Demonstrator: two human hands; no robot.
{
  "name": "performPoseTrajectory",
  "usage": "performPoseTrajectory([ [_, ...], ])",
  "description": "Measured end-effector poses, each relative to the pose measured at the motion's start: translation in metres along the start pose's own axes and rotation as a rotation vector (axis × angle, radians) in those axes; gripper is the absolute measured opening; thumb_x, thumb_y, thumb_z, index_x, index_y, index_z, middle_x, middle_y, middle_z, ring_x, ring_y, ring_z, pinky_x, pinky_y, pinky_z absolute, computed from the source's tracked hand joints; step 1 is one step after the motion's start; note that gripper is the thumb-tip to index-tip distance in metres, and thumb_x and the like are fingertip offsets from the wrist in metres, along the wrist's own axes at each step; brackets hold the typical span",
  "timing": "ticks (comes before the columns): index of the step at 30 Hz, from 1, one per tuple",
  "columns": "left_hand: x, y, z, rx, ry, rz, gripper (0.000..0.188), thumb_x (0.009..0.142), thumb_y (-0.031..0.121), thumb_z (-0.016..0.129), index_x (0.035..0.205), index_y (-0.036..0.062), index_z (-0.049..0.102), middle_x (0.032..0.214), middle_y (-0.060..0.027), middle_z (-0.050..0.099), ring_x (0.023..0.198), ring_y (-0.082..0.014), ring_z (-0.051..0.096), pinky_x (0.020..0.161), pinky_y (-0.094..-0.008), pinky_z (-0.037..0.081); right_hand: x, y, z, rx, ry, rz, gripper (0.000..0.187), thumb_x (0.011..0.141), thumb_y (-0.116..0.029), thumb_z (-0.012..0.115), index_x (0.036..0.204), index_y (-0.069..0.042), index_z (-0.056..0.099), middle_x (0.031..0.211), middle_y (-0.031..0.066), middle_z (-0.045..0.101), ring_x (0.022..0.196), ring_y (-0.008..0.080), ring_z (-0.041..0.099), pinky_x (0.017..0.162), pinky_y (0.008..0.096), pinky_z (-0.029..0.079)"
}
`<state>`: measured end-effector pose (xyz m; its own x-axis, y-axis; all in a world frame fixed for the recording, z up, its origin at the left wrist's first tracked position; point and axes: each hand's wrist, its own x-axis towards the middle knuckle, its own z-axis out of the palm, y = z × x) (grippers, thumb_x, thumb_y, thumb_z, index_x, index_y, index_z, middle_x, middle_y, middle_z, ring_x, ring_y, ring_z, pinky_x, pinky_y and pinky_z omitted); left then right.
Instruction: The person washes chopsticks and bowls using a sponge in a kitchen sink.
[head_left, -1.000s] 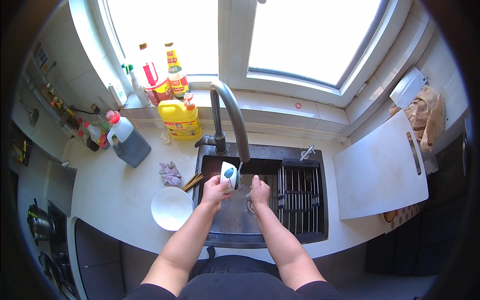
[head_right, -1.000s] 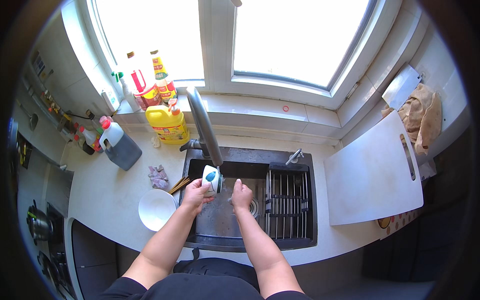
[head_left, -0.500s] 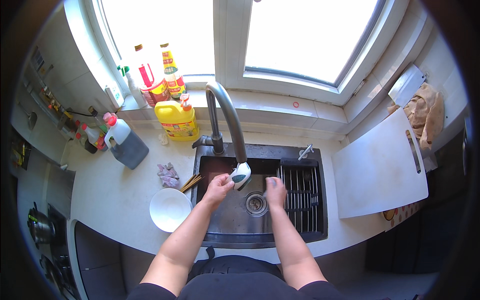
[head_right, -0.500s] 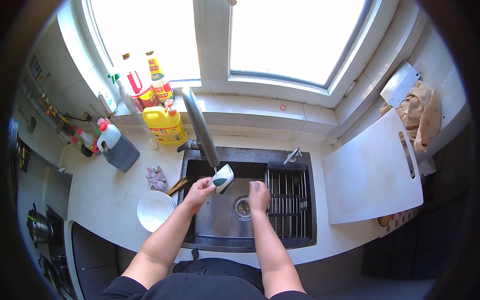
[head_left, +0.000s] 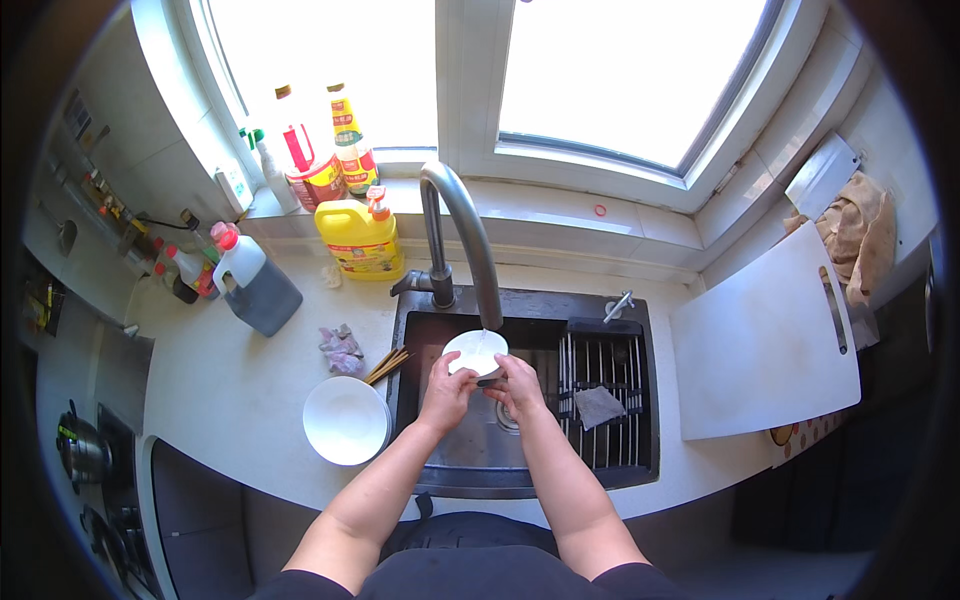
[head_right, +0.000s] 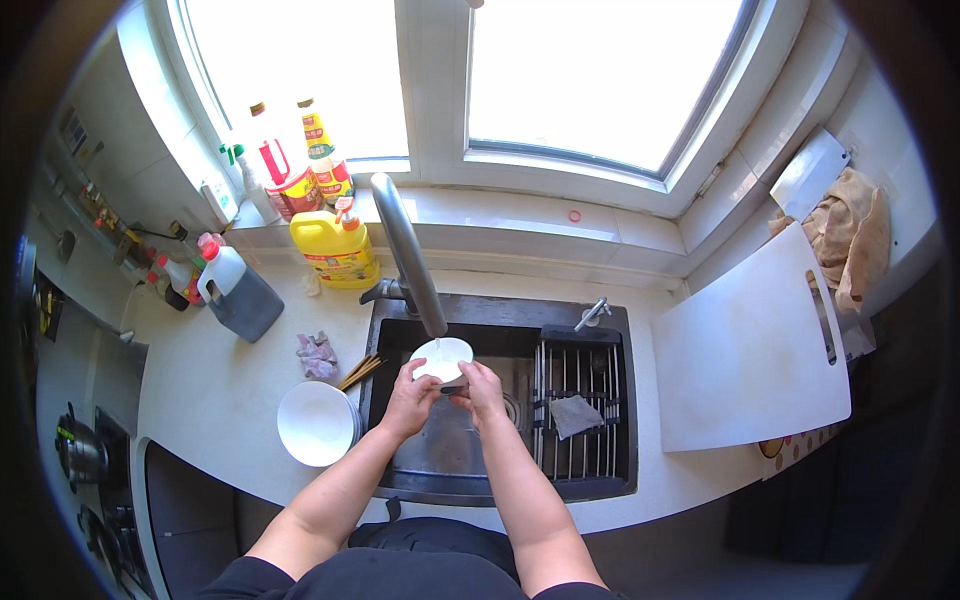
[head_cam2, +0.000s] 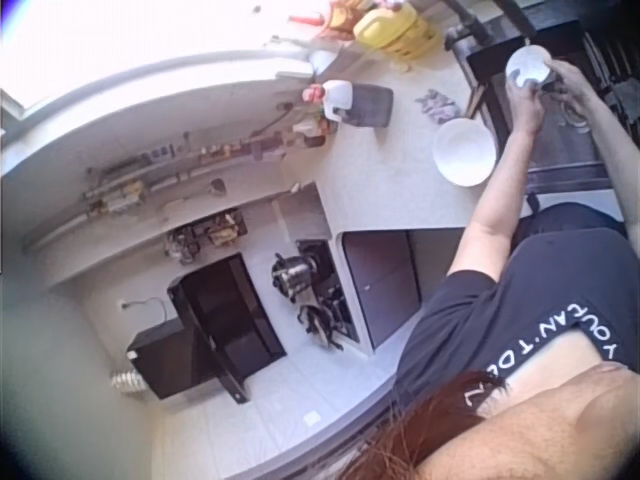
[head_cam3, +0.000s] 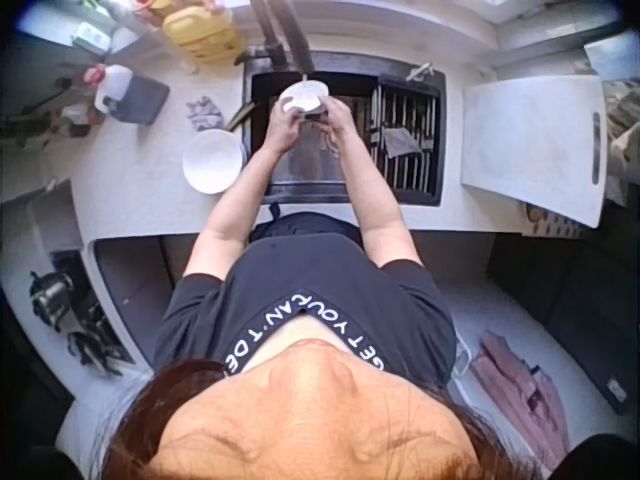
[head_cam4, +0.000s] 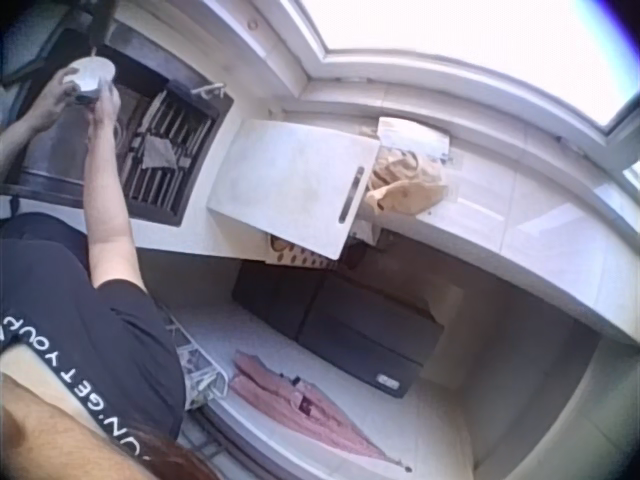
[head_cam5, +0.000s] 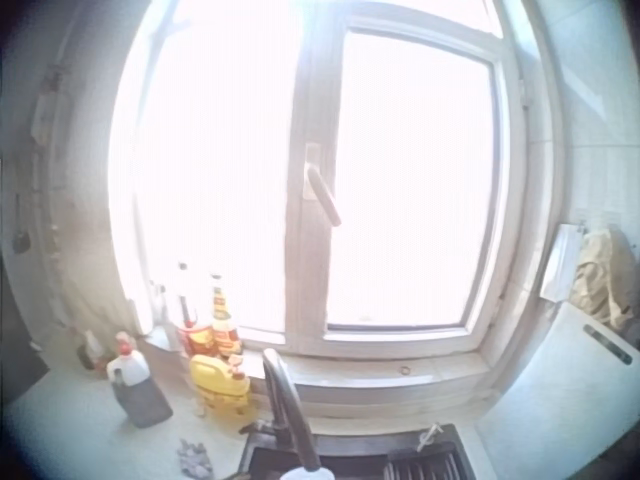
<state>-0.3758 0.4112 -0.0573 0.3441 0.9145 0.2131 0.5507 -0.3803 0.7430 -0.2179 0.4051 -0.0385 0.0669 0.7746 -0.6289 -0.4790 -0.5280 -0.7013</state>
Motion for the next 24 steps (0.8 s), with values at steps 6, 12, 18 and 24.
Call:
performPoseTrajectory([
  [6,0.005,0.015,-0.010,-0.710,0.247,-0.662,0.061,0.080,0.011,0.063,0.132,0.0060,0.031,0.129,-0.0157,0.039,0.109,-0.0266,0.050,0.085,-0.0413,0.047,-0.001,0.015,0.003,0.140,-0.038,-0.135,0.036,0.084,-0.017,0.047,0.117,-0.004,0.048,0.104,0.0111,0.057,0.094,0.0238,0.058,0.078,0.0414,0.050],
  [12,0.003,0.007,-0.013,-1.005,0.076,-0.849,0.052,0.073,0.002,0.051,0.124,0.0086,0.045,0.108,-0.0059,0.055,0.093,-0.0197,0.058,0.066,-0.0377,0.054,-0.014,0.023,0.000,-0.913,0.360,-1.063,0.035,0.078,-0.021,0.058,0.110,-0.007,0.059,0.119,0.0143,0.056,0.111,0.0298,0.051,0.104,0.0522,0.026],
  [18,0.012,0.007,-0.026,-0.953,-0.010,-0.817,0.048,0.074,0.009,0.058,0.122,0.0116,0.049,0.103,-0.0054,0.055,0.088,-0.0189,0.058,0.066,-0.0368,0.053,-0.035,0.029,-0.007,-1.572,-0.072,-0.998,0.020,0.077,-0.017,0.062,0.097,-0.017,0.064,0.102,-0.0011,0.063,0.104,0.0182,0.054,0.097,0.0688,0.020],
  [24,0.046,-0.012,-0.037,-0.680,0.046,-0.825,0.069,0.076,0.036,0.068,0.128,0.0004,0.040,0.133,-0.0202,0.037,0.120,-0.0297,0.040,0.095,-0.0419,0.037,-0.016,0.017,0.001,-0.912,-0.154,-0.538,0.010,0.084,-0.013,0.059,0.092,-0.007,0.060,0.076,0.0028,0.059,0.069,0.0133,0.054,0.063,0.0267,0.041],
])
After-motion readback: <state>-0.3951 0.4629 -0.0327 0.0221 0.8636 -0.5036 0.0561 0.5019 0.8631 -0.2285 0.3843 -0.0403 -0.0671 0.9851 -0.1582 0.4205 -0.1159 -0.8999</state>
